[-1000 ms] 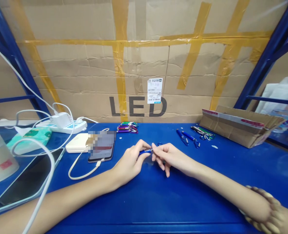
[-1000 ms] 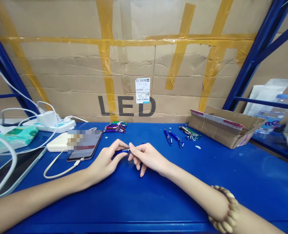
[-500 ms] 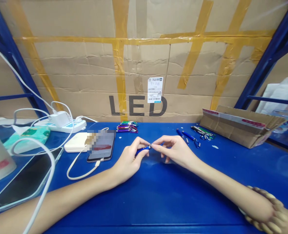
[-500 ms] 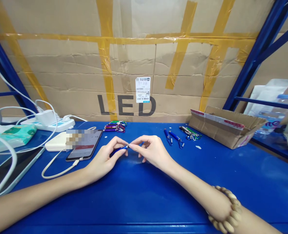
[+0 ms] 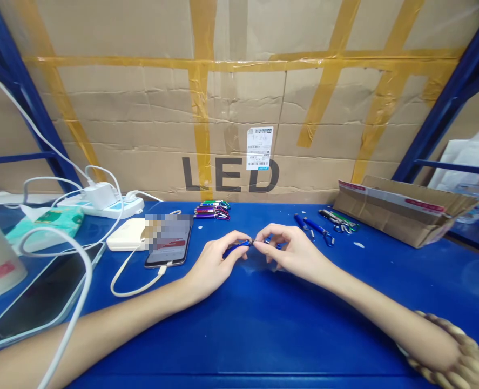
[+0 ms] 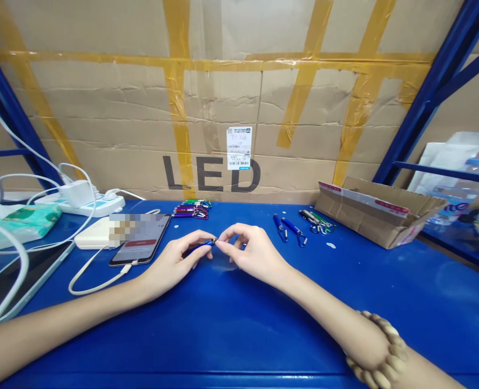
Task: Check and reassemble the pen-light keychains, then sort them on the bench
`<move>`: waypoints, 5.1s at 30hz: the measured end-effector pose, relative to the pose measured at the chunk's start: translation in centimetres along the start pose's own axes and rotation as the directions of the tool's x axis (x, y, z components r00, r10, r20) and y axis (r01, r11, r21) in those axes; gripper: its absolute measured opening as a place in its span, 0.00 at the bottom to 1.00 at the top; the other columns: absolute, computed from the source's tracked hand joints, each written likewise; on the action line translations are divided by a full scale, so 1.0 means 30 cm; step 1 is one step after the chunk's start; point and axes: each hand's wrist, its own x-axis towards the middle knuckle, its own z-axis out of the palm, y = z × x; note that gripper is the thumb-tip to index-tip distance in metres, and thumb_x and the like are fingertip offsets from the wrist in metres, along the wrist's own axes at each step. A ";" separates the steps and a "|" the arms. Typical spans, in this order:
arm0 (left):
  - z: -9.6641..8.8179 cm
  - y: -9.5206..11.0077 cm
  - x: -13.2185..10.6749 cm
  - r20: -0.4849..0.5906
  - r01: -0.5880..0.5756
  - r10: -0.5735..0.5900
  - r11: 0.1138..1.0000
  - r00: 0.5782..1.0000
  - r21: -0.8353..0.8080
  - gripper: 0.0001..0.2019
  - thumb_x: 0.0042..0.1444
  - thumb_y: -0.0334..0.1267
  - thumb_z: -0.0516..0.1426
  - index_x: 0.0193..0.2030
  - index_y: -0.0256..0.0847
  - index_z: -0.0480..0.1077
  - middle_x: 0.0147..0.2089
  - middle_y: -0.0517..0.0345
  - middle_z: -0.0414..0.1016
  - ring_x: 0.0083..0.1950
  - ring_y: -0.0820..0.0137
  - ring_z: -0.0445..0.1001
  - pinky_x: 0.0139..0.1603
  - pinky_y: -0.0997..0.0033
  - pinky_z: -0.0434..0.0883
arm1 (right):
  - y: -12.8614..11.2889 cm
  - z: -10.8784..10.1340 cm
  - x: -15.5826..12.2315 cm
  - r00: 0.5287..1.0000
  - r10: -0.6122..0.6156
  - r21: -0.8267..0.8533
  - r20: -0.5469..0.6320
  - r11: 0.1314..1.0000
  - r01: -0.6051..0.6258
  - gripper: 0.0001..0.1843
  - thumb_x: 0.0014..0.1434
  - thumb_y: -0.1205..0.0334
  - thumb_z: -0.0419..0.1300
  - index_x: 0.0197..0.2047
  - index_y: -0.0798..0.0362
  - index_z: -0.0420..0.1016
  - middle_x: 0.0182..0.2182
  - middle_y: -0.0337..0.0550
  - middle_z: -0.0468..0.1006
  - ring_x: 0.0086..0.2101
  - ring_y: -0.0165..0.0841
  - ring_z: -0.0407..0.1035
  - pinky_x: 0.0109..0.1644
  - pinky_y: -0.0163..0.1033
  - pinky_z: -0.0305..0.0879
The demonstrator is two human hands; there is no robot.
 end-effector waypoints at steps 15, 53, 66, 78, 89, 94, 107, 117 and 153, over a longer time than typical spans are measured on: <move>-0.002 0.008 -0.003 0.082 0.004 -0.010 0.997 0.997 0.080 0.12 0.61 0.40 0.46 0.33 0.39 0.66 0.27 0.63 0.69 0.31 0.74 0.67 0.36 0.75 0.64 | 0.013 -0.011 0.004 0.997 -0.057 0.017 0.056 0.998 0.056 0.13 0.55 0.54 0.57 0.38 0.56 0.70 0.28 0.40 0.73 0.22 0.24 0.66 0.24 0.31 0.64; 0.003 -0.001 -0.030 0.238 -0.111 0.036 0.945 0.970 0.307 0.15 0.62 0.42 0.43 0.40 0.42 0.69 0.30 0.61 0.73 0.29 0.71 0.71 0.30 0.75 0.60 | 0.018 -0.049 -0.019 0.806 -0.482 -0.504 0.344 0.629 0.592 0.17 0.64 0.63 0.47 0.30 0.56 0.73 0.24 0.41 0.71 0.24 0.27 0.63 0.27 0.32 0.52; 0.014 -0.015 -0.043 0.180 -0.250 0.194 0.889 0.964 0.382 0.12 0.61 0.37 0.46 0.41 0.44 0.69 0.41 0.57 0.77 0.41 0.67 0.74 0.42 0.72 0.66 | 0.036 0.000 -0.011 0.883 0.058 0.359 0.467 0.900 -0.249 0.23 0.53 0.45 0.57 0.22 0.58 0.67 0.11 0.30 0.58 0.13 0.20 0.52 0.16 0.28 0.50; 0.009 0.017 -0.043 0.131 -0.153 0.123 0.957 0.984 0.248 0.09 0.62 0.38 0.45 0.40 0.43 0.64 0.35 0.61 0.75 0.34 0.71 0.72 0.35 0.74 0.63 | 0.010 -0.011 -0.013 0.904 0.003 0.509 0.428 0.825 -0.244 0.22 0.55 0.46 0.56 0.24 0.58 0.70 0.13 0.29 0.58 0.13 0.20 0.55 0.16 0.27 0.51; 0.007 0.022 -0.039 0.127 -0.050 0.024 0.979 0.992 0.200 0.10 0.62 0.41 0.44 0.41 0.43 0.64 0.33 0.62 0.72 0.33 0.71 0.69 0.37 0.72 0.62 | 0.013 -0.006 -0.003 0.943 0.079 0.378 0.323 0.903 -0.205 0.28 0.53 0.39 0.53 0.22 0.57 0.68 0.11 0.30 0.57 0.13 0.20 0.53 0.16 0.28 0.51; 0.007 0.019 -0.033 0.089 0.037 -0.047 0.993 0.995 0.111 0.12 0.61 0.45 0.43 0.39 0.42 0.62 0.24 0.65 0.62 0.25 0.75 0.60 0.28 0.75 0.56 | 0.035 -0.028 0.019 0.995 0.100 0.301 0.023 0.948 -0.102 0.26 0.57 0.40 0.49 0.28 0.56 0.70 0.16 0.31 0.59 0.14 0.21 0.54 0.17 0.29 0.53; 0.010 -0.007 -0.012 -0.026 0.137 -0.144 0.974 0.989 -0.182 0.18 0.62 0.50 0.38 0.28 0.41 0.54 0.21 0.65 0.57 0.24 0.75 0.55 0.26 0.74 0.55 | 0.148 -0.094 0.051 0.997 -0.075 -0.660 0.030 0.747 0.076 0.13 0.57 0.57 0.57 0.40 0.52 0.78 0.39 0.47 0.75 0.35 0.34 0.71 0.38 0.37 0.65; 0.004 0.010 -0.013 -0.007 0.238 -0.248 0.937 0.969 -0.253 0.18 0.60 0.54 0.42 0.29 0.41 0.52 0.21 0.68 0.57 0.23 0.77 0.54 0.24 0.76 0.54 | 0.102 -0.058 0.042 0.971 -0.217 -0.525 0.105 0.817 0.239 0.15 0.62 0.60 0.50 0.41 0.55 0.76 0.35 0.46 0.78 0.35 0.34 0.72 0.38 0.36 0.65; 0.019 -0.007 -0.024 -0.126 -0.137 0.143 0.989 0.982 0.054 0.10 0.59 0.36 0.48 0.28 0.43 0.48 0.26 0.66 0.58 0.26 0.76 0.60 0.30 0.74 0.59 | 0.022 -0.010 -0.011 0.817 -0.495 -0.375 0.297 0.726 0.576 0.17 0.64 0.57 0.47 0.47 0.57 0.71 0.30 0.44 0.72 0.31 0.30 0.67 0.36 0.35 0.63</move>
